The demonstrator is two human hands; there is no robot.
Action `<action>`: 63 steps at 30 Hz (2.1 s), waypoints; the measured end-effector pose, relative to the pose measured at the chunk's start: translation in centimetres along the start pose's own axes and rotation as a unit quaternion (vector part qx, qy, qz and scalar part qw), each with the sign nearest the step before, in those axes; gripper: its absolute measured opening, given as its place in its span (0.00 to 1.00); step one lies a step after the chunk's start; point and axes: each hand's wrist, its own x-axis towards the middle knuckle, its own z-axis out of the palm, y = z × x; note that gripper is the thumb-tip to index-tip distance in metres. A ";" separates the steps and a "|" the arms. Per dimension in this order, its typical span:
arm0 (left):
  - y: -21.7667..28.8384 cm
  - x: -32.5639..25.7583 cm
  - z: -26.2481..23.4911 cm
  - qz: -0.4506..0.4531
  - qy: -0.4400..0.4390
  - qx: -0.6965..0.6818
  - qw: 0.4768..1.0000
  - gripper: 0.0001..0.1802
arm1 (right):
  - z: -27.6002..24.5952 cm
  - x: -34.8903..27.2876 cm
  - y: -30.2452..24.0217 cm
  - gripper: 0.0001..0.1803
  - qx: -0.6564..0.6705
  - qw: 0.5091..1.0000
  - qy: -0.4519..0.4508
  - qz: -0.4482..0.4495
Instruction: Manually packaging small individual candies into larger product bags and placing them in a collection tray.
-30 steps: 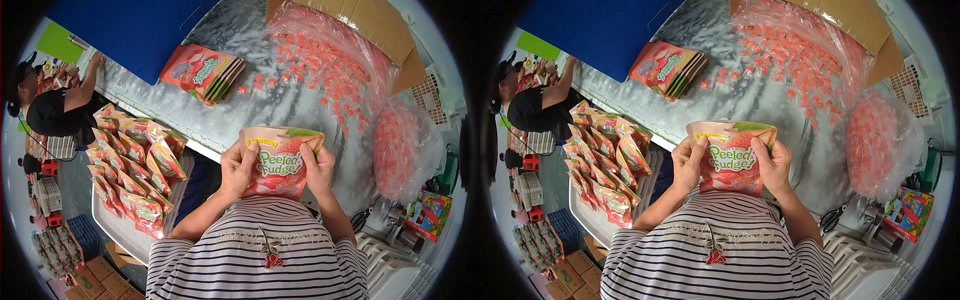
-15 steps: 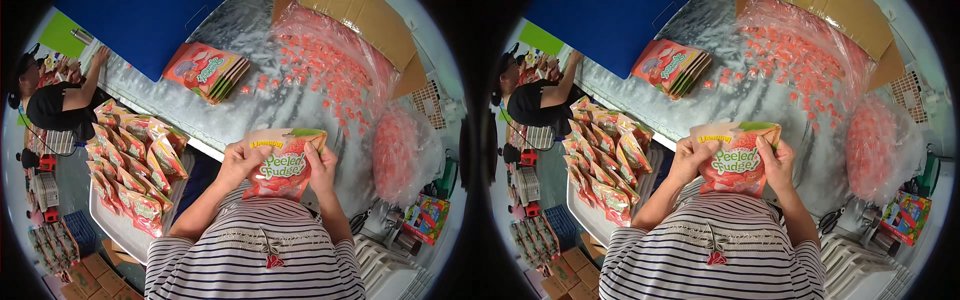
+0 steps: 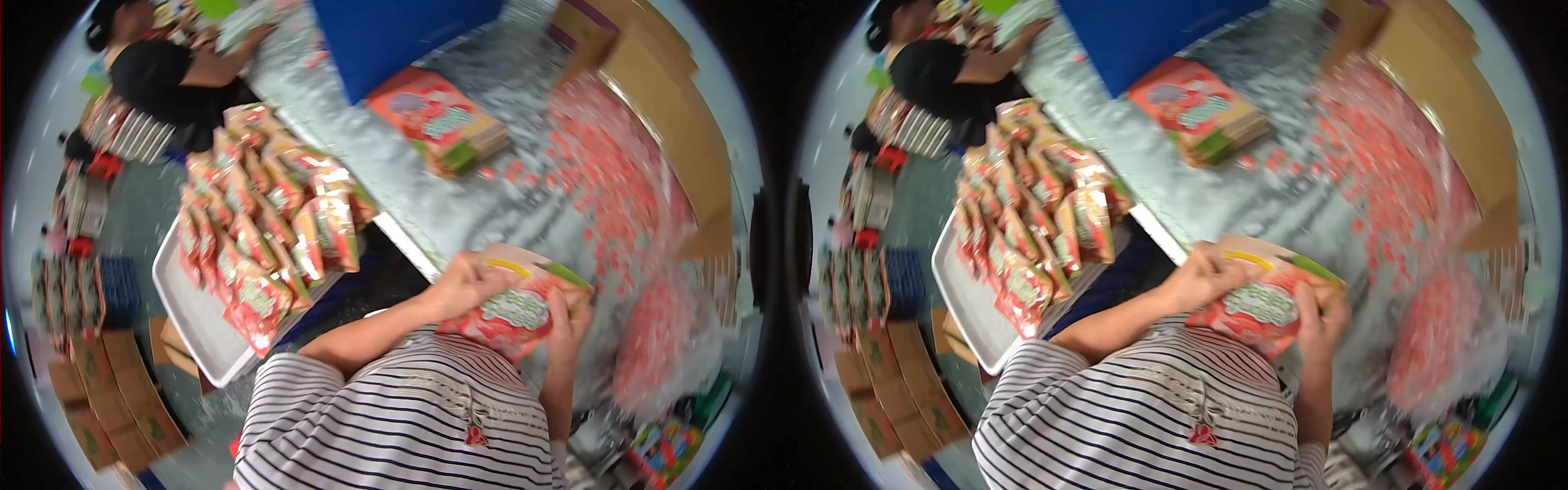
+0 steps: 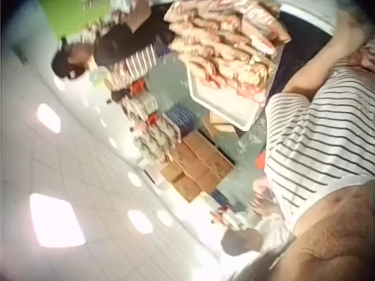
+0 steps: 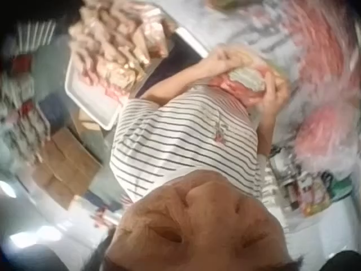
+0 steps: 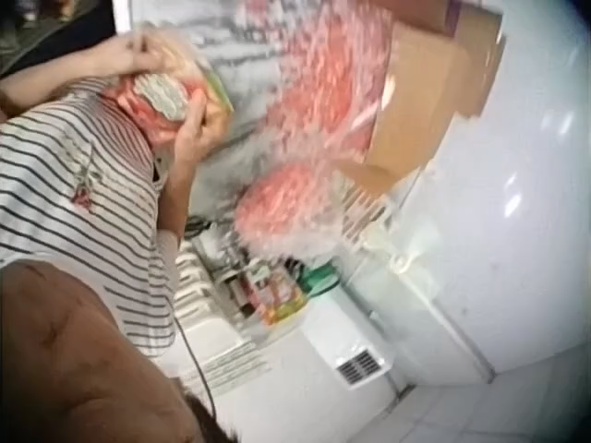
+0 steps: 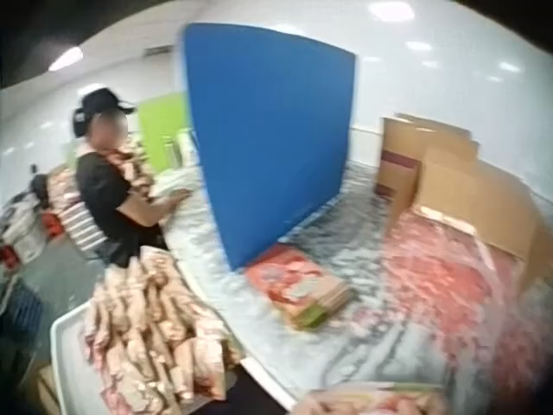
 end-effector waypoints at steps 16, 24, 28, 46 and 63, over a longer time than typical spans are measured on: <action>-2.5 -5.4 -4.8 0.299 0.380 0.215 0.848 0.58 | 12.8 2.6 -9.2 0.20 0.148 0.978 -0.143 0.043; -2.6 -18.2 -18.6 0.227 0.600 0.442 0.627 0.39 | 20.8 -0.4 -14.9 0.11 0.222 0.852 -0.474 -0.023; -5.3 -25.7 -23.9 0.128 0.680 0.430 0.579 0.40 | 22.0 -0.6 -12.4 0.10 0.180 0.849 -0.496 0.042; -11.4 -25.4 -23.7 -0.082 0.568 0.477 0.665 0.57 | 13.1 -0.3 0.3 0.12 0.142 0.890 -0.311 0.300; -0.9 13.7 -14.2 0.220 0.207 0.517 0.801 0.24 | 6.6 -5.5 6.4 0.13 0.282 0.871 -0.164 0.366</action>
